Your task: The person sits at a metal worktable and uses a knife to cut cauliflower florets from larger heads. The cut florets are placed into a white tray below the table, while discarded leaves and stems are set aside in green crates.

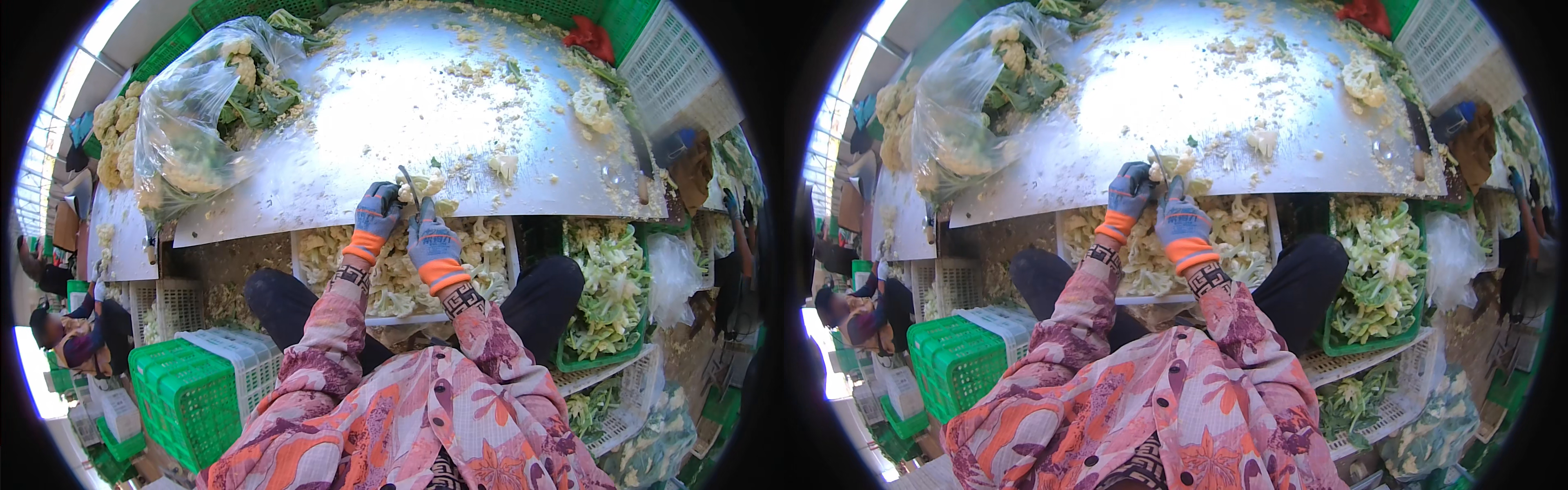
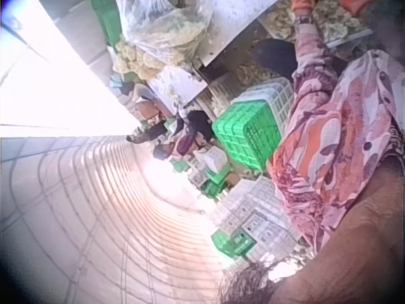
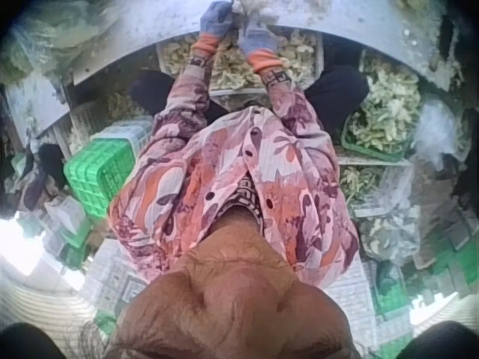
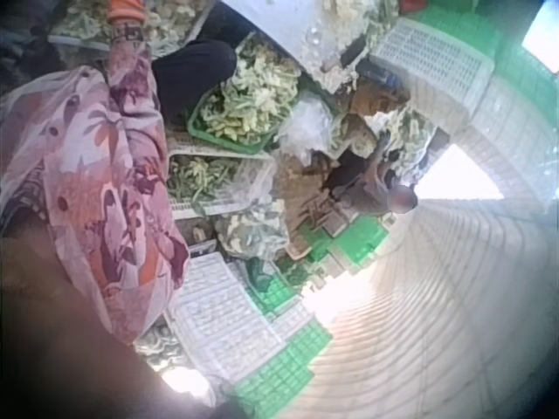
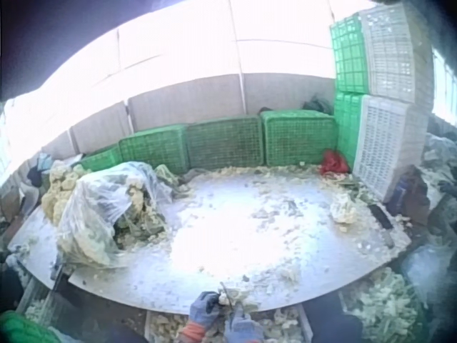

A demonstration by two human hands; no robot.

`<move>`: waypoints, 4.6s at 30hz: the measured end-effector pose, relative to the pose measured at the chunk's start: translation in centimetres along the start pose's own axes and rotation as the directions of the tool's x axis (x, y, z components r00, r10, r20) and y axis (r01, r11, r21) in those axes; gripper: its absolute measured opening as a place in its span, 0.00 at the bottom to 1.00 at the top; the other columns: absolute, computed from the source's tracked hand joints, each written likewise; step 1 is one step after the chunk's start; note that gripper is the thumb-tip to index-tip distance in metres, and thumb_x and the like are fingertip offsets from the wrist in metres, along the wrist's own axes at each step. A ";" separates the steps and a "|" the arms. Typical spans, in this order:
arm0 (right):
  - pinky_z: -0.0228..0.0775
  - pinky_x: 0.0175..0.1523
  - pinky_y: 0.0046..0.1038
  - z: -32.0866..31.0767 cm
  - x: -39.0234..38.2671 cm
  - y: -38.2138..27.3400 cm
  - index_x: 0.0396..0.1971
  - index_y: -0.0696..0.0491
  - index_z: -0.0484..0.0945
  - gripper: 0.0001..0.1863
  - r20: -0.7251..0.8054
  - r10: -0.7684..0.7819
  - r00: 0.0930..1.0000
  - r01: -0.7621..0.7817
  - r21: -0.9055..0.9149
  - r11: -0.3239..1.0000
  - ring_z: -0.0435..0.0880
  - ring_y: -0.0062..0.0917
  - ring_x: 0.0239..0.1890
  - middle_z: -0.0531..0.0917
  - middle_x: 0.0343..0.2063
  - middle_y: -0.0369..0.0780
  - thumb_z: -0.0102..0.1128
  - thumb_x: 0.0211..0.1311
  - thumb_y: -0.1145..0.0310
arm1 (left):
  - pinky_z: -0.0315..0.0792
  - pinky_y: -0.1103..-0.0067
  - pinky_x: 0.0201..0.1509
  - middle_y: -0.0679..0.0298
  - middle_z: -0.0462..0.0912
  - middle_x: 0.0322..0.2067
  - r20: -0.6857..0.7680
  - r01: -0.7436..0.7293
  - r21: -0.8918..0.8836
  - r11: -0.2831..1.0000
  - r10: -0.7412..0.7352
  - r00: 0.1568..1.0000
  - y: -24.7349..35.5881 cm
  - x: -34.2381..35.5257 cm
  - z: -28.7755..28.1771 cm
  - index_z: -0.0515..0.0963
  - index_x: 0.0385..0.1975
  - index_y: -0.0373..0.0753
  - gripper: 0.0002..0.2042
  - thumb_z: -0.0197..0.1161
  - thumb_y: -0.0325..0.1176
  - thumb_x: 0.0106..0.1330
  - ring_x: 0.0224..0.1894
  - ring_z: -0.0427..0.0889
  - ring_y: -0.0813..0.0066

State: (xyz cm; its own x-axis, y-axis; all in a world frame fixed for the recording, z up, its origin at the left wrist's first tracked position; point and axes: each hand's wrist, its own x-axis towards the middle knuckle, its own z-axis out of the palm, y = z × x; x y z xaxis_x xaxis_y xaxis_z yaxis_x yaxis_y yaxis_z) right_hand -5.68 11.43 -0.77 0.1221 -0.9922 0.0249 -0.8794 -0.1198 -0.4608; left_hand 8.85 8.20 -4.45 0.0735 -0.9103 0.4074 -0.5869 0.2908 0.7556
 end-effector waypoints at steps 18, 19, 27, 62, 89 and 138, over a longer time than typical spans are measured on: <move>0.71 0.25 0.41 -0.3 -2.2 0.2 0.65 0.60 0.51 0.36 0.017 0.097 0.995 -0.088 -0.293 0.952 0.83 0.37 0.26 0.77 0.34 0.46 0.50 0.57 0.65 | 0.73 0.68 0.45 0.59 0.77 0.39 0.025 -0.157 0.266 0.951 0.156 0.987 1.9 -0.7 1.2 0.78 0.37 0.43 0.14 0.61 0.26 0.48 0.41 0.76 0.57; 0.71 0.24 0.40 -0.5 -2.0 0.0 0.65 0.61 0.51 0.36 0.023 0.106 0.994 -0.094 -0.320 0.943 0.83 0.36 0.26 0.77 0.33 0.45 0.50 0.56 0.66 | 0.73 0.68 0.45 0.59 0.76 0.39 0.045 -0.159 0.270 0.950 0.153 0.987 1.9 -0.5 1.3 0.78 0.37 0.43 0.14 0.62 0.27 0.48 0.41 0.76 0.57; 0.72 0.25 0.40 1.3 -0.5 1.8 0.64 0.60 0.53 0.33 0.035 0.161 0.986 -0.138 -0.359 0.923 0.83 0.35 0.28 0.78 0.33 0.44 0.47 0.58 0.67 | 0.73 0.68 0.47 0.59 0.75 0.40 0.099 -0.135 0.314 0.940 0.109 0.989 2.7 0.2 2.3 0.77 0.38 0.45 0.16 0.64 0.28 0.46 0.44 0.75 0.58; 0.73 0.42 0.43 -2.7 -9.2 8.5 0.60 0.49 0.62 0.29 0.389 -0.016 0.921 0.046 -0.067 0.997 0.82 0.43 0.38 0.82 0.38 0.49 0.47 0.62 0.52 | 0.76 0.76 0.45 0.59 0.82 0.39 0.317 0.316 0.187 0.930 -0.361 0.877 1.8 -1.2 4.0 0.78 0.44 0.37 0.19 0.70 0.29 0.50 0.39 0.81 0.69; 0.73 0.31 0.39 -2.3 -10.6 5.5 0.60 0.49 0.62 0.29 -0.069 -0.143 0.987 0.154 0.195 0.969 0.82 0.39 0.27 0.83 0.32 0.42 0.54 0.59 0.58 | 0.78 0.79 0.34 0.62 0.79 0.31 0.034 0.186 -0.272 0.944 -0.184 0.982 1.4 -7.4 1.0 0.76 0.36 0.34 0.06 0.56 0.26 0.62 0.30 0.79 0.72; 0.71 0.42 0.40 0.9 -12.2 10.4 0.53 0.53 0.70 0.23 0.088 0.285 0.954 -0.291 0.485 0.825 0.80 0.46 0.37 0.82 0.34 0.50 0.54 0.61 0.57 | 0.34 0.46 0.67 0.63 0.53 0.68 0.485 -0.275 0.723 0.634 -0.181 0.855 5.5 -10.1 4.9 0.66 0.61 0.57 0.35 0.52 0.66 0.53 0.71 0.39 0.49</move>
State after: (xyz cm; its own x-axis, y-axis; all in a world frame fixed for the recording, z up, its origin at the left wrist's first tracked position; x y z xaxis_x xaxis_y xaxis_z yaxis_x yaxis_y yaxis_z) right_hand -15.89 22.35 -6.62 -0.0938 -0.9782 -0.1854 -0.5377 0.2065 -0.8175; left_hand 0.89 17.55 -6.91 -0.2218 -0.9744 -0.0372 -0.9750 0.2221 -0.0036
